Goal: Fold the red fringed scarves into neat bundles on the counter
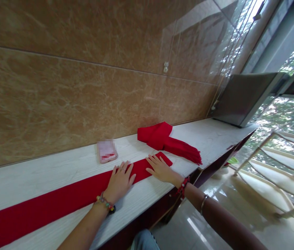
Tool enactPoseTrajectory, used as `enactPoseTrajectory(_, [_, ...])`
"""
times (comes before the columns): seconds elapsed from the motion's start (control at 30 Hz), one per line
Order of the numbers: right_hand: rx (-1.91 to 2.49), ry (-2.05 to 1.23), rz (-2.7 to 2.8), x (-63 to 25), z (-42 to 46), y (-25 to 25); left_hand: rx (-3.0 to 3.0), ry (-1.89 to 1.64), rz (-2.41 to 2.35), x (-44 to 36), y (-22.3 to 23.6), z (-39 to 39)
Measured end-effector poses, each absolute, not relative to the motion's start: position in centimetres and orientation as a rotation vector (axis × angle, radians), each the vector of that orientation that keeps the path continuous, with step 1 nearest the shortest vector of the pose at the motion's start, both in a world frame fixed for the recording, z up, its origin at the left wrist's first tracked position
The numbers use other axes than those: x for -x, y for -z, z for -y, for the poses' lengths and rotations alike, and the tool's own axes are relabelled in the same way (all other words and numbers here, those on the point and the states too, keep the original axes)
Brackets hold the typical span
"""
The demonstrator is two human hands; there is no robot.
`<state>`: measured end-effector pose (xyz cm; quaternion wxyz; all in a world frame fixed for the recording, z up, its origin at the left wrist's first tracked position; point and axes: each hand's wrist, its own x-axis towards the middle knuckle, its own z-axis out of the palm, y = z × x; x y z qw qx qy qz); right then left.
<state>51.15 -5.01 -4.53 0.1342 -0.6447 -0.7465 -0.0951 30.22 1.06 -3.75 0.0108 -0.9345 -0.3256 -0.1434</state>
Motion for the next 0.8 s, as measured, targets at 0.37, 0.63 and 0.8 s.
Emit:
enactPoseTrajectory(0.37, [1.948, 0.501, 2.056, -55.0, 5.7, 4.8, 2.910, 0.401, 1.116, -30.1, 3.7, -0.4])
enactPoseTrajectory(0.63, [1.601, 0.320, 2.268, -44.7, 3.1, 6.4, 2.840, 0.324, 1.348, -22.2, 3.1, 1.6])
enactPoseTrajectory(0.8, [1.621, 0.377, 2.290, -45.0, 2.9, 8.1, 2.682, 0.243, 1.512, -11.6, 3.1, 2.9])
